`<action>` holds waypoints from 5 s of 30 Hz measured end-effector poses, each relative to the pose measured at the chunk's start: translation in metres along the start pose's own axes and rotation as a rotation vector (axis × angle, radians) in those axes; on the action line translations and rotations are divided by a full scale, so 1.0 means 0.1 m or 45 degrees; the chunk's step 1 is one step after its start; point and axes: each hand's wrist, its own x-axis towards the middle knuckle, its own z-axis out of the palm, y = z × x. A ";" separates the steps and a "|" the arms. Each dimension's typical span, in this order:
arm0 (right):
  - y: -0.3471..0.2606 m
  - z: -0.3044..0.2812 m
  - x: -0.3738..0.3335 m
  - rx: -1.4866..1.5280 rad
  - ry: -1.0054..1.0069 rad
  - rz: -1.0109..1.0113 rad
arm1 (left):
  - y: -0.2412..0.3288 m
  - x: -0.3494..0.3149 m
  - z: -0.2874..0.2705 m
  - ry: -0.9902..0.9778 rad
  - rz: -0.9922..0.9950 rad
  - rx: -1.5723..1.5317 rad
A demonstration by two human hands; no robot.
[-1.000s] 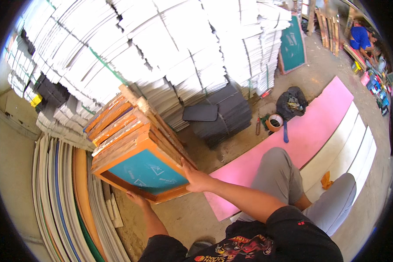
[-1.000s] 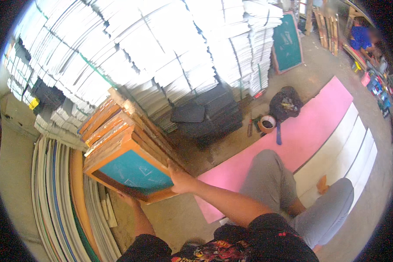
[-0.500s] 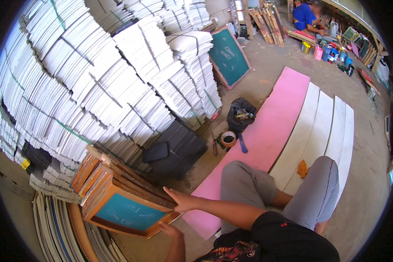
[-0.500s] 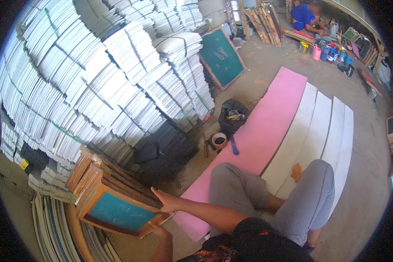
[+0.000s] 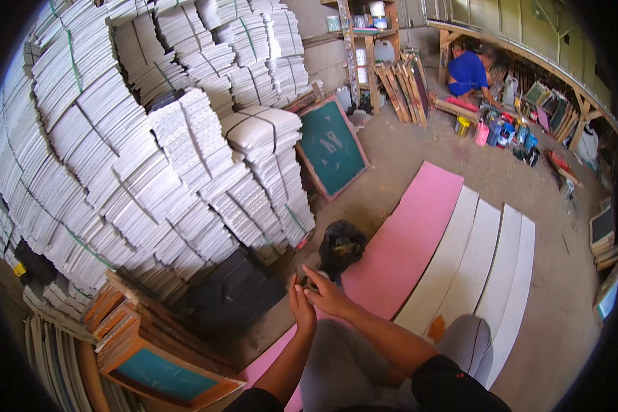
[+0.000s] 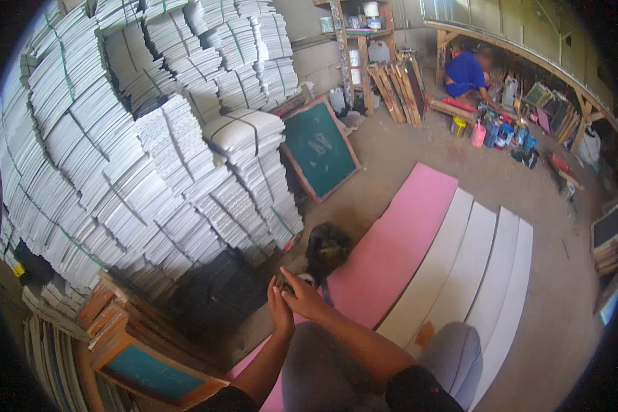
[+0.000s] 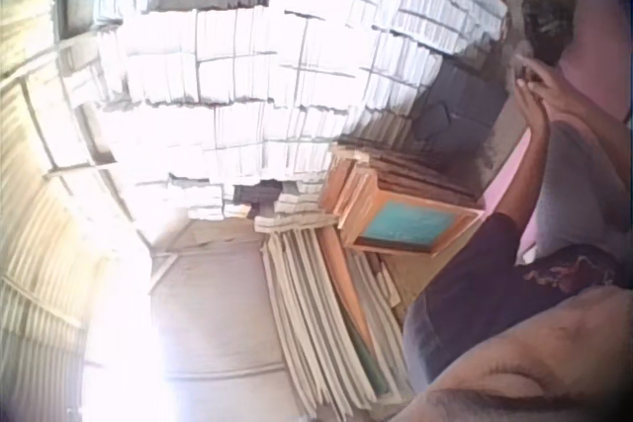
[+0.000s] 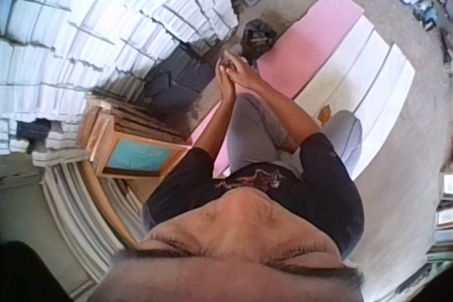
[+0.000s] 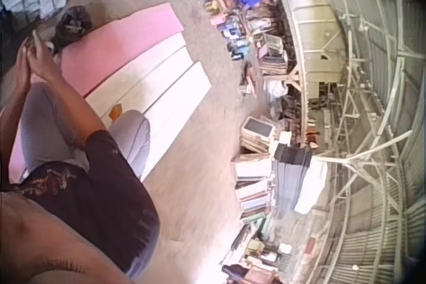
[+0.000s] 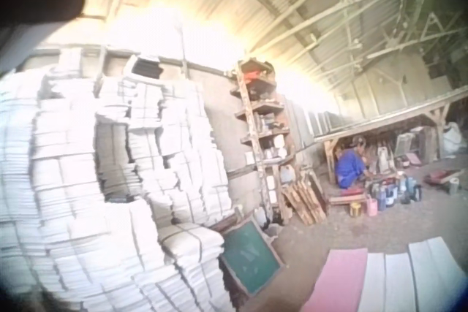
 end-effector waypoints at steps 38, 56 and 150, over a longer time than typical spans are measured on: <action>1.63 -2.85 1.99 0.025 0.572 0.065 | -0.56 3.90 3.76 0.191 0.780 0.001; 0.42 -2.89 -0.85 0.570 1.782 0.574 | 1.02 1.15 2.52 -0.207 0.252 -0.439; 1.81 -2.87 -4.40 -1.015 1.617 1.435 | -0.59 -1.37 2.90 -0.460 -0.206 -0.308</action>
